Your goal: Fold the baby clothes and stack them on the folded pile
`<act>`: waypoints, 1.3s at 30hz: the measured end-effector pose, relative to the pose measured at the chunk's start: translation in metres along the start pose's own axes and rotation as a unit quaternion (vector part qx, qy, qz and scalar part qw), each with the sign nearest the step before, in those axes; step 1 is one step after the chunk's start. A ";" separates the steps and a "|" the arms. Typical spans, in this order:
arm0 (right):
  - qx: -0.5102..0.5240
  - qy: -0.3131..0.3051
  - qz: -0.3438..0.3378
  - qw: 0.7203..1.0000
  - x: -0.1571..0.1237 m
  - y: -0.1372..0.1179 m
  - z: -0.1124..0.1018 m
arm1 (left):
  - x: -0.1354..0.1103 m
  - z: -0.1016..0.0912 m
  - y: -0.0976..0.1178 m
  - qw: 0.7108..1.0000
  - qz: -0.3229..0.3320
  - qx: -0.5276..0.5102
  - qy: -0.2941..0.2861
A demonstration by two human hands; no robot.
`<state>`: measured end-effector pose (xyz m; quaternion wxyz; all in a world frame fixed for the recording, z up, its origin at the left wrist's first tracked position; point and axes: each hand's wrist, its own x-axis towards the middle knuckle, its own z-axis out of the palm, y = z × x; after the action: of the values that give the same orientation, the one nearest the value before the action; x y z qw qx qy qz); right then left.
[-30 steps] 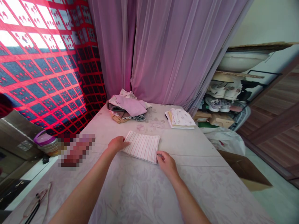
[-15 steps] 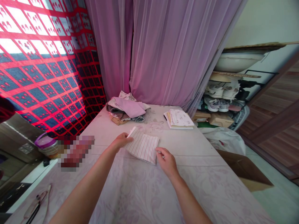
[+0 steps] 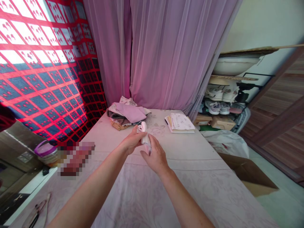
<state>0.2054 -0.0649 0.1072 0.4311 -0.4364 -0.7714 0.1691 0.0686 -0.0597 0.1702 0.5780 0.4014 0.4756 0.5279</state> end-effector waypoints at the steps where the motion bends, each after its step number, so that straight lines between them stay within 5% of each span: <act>1: 0.008 0.019 0.025 0.999 0.002 0.002 0.000 | -0.002 0.004 0.002 1.000 -0.008 -0.017 -0.022; 4: 0.040 0.042 0.092 0.994 0.011 0.012 -0.009 | -0.005 0.009 0.010 0.998 -0.036 -0.015 -0.047; 8: 0.154 0.023 0.119 0.981 0.028 0.027 -0.038 | -0.001 -0.005 0.014 0.999 -0.035 0.014 0.027; 11: 0.276 0.020 0.142 0.950 0.042 0.043 -0.058 | 0.005 -0.022 0.000 0.997 -0.051 0.008 0.060; 14: 0.341 -0.026 0.235 0.910 0.048 0.073 -0.068 | 0.008 -0.033 -0.027 0.994 -0.075 0.015 0.074; 18: 0.233 -0.068 0.422 0.873 0.034 0.116 -0.066 | 0.006 -0.034 -0.067 0.982 -0.127 0.129 0.060; 23: 0.186 -0.074 0.464 0.863 0.001 0.143 -0.061 | 0.010 -0.023 -0.094 0.954 -0.171 0.244 0.011; 26: 0.150 -0.114 0.436 0.880 -0.012 0.150 -0.061 | 0.016 -0.015 -0.097 0.928 -0.178 0.326 -0.031; 29: -0.011 -0.099 0.356 0.929 -0.025 0.149 -0.060 | 0.015 -0.003 -0.096 0.902 -0.150 0.405 -0.028; 33: -0.161 -0.060 0.085 0.981 -0.033 0.128 -0.050 | -0.001 0.017 -0.102 0.847 0.043 0.530 -0.014; 36: -0.177 -0.159 -0.055 0.970 -0.021 0.113 -0.037 | -0.014 0.027 -0.119 0.749 0.233 0.613 -0.100; 39: -0.205 -0.247 -0.058 0.945 0.002 0.116 -0.026 | -0.019 0.026 -0.141 0.701 0.267 0.646 -0.144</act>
<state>0.2869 -0.0014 0.0490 0.1369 -0.4145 -0.8957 0.0846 0.1266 -0.0945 0.0419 0.0734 0.8572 0.4840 0.1596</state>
